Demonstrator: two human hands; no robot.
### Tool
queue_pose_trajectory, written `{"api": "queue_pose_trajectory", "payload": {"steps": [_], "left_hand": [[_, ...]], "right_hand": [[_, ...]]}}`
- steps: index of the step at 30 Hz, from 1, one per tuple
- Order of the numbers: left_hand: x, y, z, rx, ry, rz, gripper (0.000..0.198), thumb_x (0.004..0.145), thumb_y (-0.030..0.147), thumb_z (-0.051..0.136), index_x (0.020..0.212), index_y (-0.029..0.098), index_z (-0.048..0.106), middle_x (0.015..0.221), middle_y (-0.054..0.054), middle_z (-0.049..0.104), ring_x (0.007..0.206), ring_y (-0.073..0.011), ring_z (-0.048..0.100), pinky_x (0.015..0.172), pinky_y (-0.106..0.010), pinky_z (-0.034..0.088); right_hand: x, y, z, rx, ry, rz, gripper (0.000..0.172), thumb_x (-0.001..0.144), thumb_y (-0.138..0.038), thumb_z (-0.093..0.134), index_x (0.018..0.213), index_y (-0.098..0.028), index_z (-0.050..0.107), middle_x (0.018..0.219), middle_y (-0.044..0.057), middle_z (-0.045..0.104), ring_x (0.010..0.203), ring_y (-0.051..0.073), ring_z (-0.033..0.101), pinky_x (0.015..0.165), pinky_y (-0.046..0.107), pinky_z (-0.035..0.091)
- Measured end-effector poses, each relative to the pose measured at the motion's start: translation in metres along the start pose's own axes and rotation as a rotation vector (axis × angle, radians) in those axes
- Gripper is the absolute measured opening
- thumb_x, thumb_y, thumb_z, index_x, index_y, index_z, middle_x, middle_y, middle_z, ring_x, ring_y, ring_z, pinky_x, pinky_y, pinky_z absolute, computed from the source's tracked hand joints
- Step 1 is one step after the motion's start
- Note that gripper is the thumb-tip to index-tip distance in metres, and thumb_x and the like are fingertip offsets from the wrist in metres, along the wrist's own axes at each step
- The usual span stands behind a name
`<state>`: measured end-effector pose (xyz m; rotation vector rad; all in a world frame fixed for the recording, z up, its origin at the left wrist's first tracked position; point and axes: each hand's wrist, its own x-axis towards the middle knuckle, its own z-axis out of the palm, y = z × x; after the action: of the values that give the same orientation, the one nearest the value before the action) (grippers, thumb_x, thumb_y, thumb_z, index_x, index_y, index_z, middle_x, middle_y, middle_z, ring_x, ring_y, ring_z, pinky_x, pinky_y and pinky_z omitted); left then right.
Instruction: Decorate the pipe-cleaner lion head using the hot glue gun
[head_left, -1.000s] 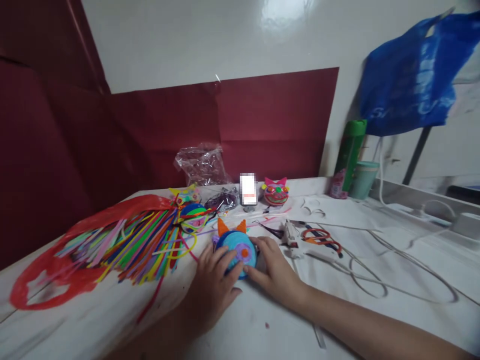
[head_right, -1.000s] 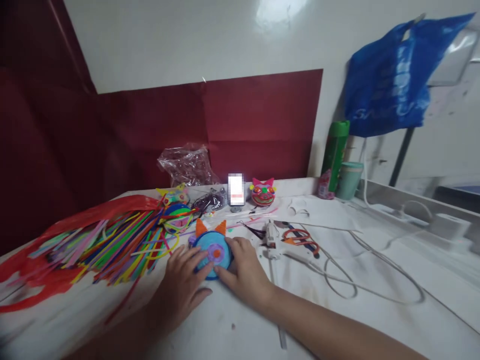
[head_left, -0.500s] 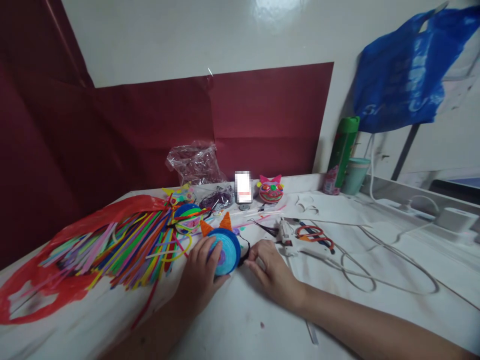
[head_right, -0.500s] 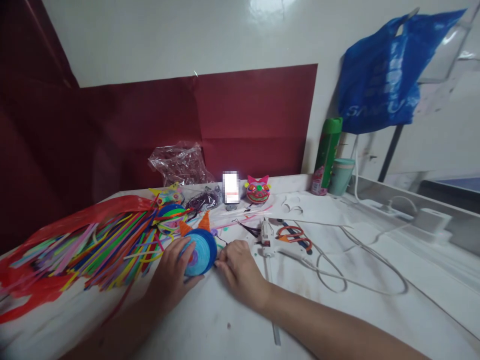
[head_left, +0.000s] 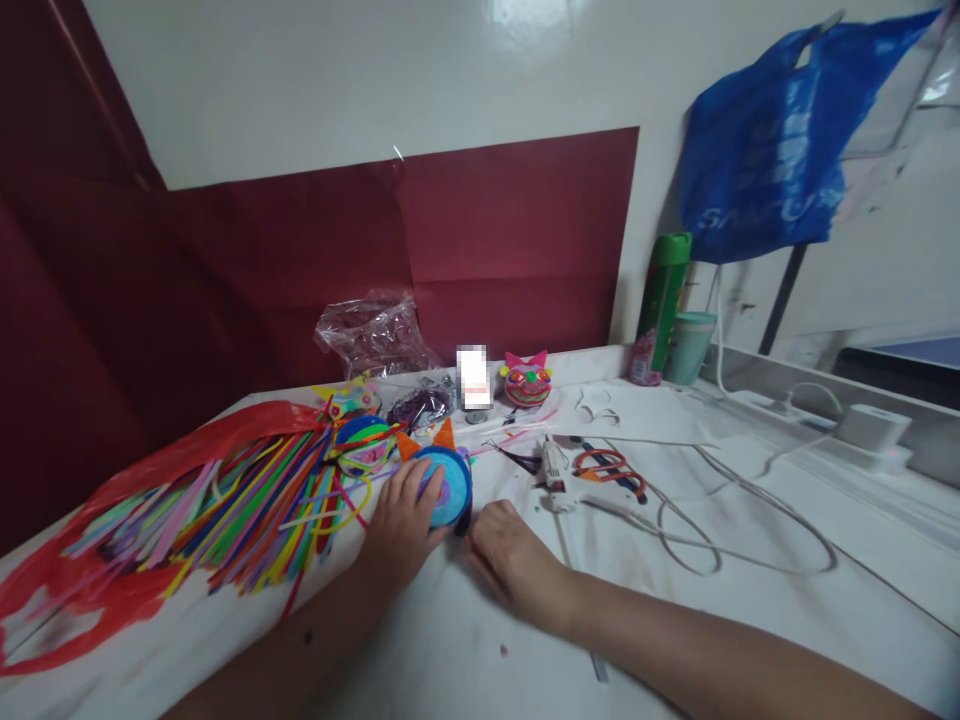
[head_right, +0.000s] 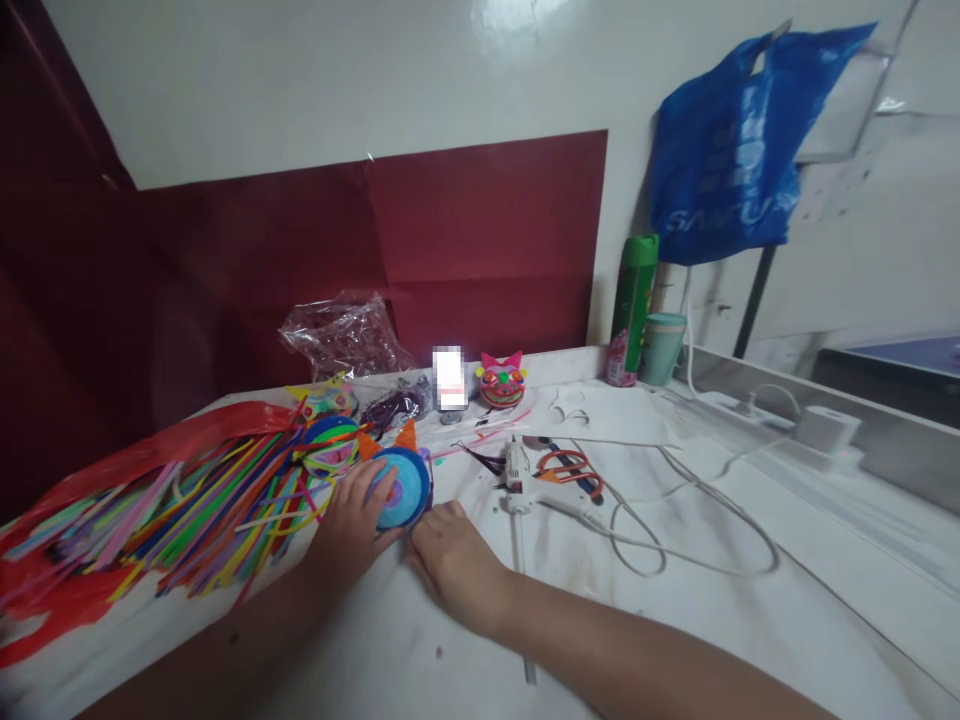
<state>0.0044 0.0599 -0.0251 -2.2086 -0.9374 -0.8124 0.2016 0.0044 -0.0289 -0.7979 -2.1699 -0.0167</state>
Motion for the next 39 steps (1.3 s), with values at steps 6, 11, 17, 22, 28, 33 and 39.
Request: {"api": "queue_pose_trajectory", "payload": {"steps": [6,11,17,22,28,33,39], "left_hand": [[-0.003,0.003,-0.018,-0.044,0.141,0.071,0.047,0.087,0.033,0.059,0.13,0.017,0.05,0.125,-0.02,0.059,0.12,-0.0346,0.053,0.097,-0.048,0.042],[-0.013,-0.001,-0.041,-0.237,0.137,0.275,0.022,0.089,0.011,0.052,0.106,0.02,0.061,0.09,-0.005,0.067,0.091,-0.02,0.06,0.088,-0.033,0.045],[-0.017,0.001,-0.04,-0.264,0.147,0.212,0.013,0.09,0.012,0.052,0.082,0.021,0.058,0.064,0.001,0.055,0.062,-0.0166,0.048,0.064,-0.031,0.039],[-0.02,0.001,-0.041,-0.314,0.077,0.177,0.014,0.089,0.012,0.053,0.078,0.019,0.057,0.068,-0.001,0.057,0.069,-0.017,0.048,0.067,-0.033,0.04],[-0.021,0.004,-0.046,-0.407,0.105,0.171,0.011,0.086,0.005,0.054,0.086,0.015,0.059,0.074,-0.003,0.06,0.076,-0.0179,0.05,0.074,-0.034,0.041],[-0.019,0.005,-0.047,-0.435,0.122,0.182,0.014,0.088,0.005,0.051,0.086,0.017,0.058,0.074,-0.002,0.059,0.075,-0.0174,0.051,0.075,-0.034,0.041],[-0.024,0.006,-0.042,-0.47,0.08,0.174,0.016,0.087,0.004,0.05,0.089,0.017,0.059,0.077,-0.003,0.062,0.075,-0.0173,0.052,0.072,-0.034,0.043]], "right_hand": [[-0.001,0.002,0.003,-0.039,-0.02,-0.049,0.021,0.098,-0.025,0.044,0.078,-0.021,0.051,0.071,0.005,0.064,0.069,0.02,0.057,0.073,0.035,0.041],[-0.001,0.007,0.006,-0.121,-0.056,-0.073,0.028,0.099,-0.027,0.044,0.073,-0.021,0.053,0.064,0.004,0.064,0.064,0.019,0.057,0.074,0.035,0.04],[0.002,0.01,-0.016,-0.008,0.107,0.149,0.019,0.097,-0.025,0.044,0.085,-0.021,0.059,0.076,0.007,0.066,0.073,0.021,0.058,0.07,0.033,0.044],[0.027,0.05,-0.043,-0.313,-0.179,0.507,0.021,0.095,-0.018,0.045,0.095,-0.018,0.066,0.093,0.01,0.071,0.085,0.023,0.063,0.079,0.034,0.047],[0.063,0.101,-0.042,-0.529,-0.387,0.618,0.023,0.094,-0.016,0.049,0.089,-0.01,0.071,0.097,0.018,0.071,0.101,0.031,0.064,0.089,0.047,0.046],[0.071,0.116,-0.026,-0.6,-0.45,0.729,0.035,0.093,-0.033,0.061,0.123,-0.016,0.057,0.124,0.01,0.061,0.104,0.023,0.064,0.087,0.044,0.055],[0.064,0.114,-0.018,-0.433,-0.356,0.783,0.034,0.093,-0.033,0.061,0.123,-0.017,0.057,0.124,0.009,0.061,0.104,0.023,0.064,0.086,0.044,0.055]]}}
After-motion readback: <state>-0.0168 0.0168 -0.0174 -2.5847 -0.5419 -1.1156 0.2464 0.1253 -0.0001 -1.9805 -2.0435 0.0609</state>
